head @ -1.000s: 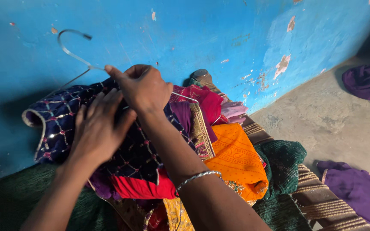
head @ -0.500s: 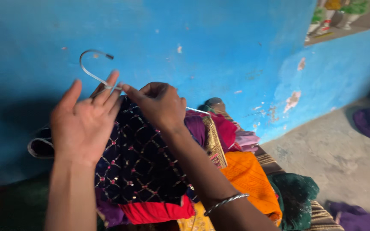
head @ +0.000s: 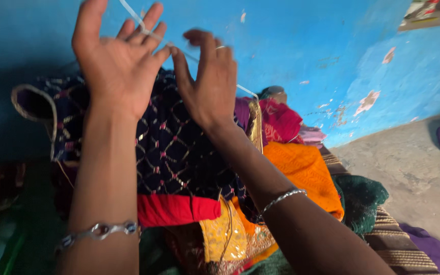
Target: The person takes clothes from a pile on a bed and places them onto metal hangers. They handle several garments, including an orange top, a red top, and a dark blue patterned top, placing each onto a hanger and then setting the hanger back on the pile.
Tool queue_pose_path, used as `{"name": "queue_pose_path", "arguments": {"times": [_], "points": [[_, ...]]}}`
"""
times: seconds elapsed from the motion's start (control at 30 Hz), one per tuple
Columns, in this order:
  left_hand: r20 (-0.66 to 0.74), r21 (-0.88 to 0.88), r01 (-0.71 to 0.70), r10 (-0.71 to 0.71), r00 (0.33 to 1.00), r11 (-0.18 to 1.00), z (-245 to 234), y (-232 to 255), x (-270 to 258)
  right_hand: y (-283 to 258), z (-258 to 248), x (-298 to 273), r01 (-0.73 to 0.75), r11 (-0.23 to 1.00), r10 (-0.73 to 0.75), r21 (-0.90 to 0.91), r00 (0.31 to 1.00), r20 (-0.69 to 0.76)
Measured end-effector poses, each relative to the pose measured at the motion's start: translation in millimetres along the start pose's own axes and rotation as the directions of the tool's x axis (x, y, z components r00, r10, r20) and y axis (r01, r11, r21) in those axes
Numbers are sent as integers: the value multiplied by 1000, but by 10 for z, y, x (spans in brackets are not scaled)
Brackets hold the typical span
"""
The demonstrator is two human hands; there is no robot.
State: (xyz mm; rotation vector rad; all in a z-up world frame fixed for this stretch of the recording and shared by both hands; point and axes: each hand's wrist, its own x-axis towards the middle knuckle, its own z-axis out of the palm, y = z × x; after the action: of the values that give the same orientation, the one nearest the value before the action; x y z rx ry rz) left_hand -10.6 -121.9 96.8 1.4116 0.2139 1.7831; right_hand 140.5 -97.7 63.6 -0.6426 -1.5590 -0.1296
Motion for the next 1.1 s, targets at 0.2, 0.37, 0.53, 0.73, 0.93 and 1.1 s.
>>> {"name": "queue_pose_path", "arguments": {"times": [0.2,0.37,0.53,0.73,0.93,1.1], "points": [[112,-54,-16,22,993,998,-320,-39,66,-95,-94,-432,325,939,-342,110,917,208],[139,62,-3,-6,990,998,-416,-163,17,-8,-133,-747,389,917,-391,90,828,401],[86,45,-6,2,996,999,-322,-235,-56,173,-231,-969,435,894,-427,109,751,503],[-75,-15,163,-164,984,987,-267,-329,-71,336,-235,-872,177,983,-150,-46,922,356],[-239,-148,278,-307,921,949,-174,-483,-158,418,6,-620,-218,951,284,-218,897,338],[-320,-42,417,-408,855,908,-239,-457,-380,408,182,-538,-547,827,530,-129,682,505]]}}
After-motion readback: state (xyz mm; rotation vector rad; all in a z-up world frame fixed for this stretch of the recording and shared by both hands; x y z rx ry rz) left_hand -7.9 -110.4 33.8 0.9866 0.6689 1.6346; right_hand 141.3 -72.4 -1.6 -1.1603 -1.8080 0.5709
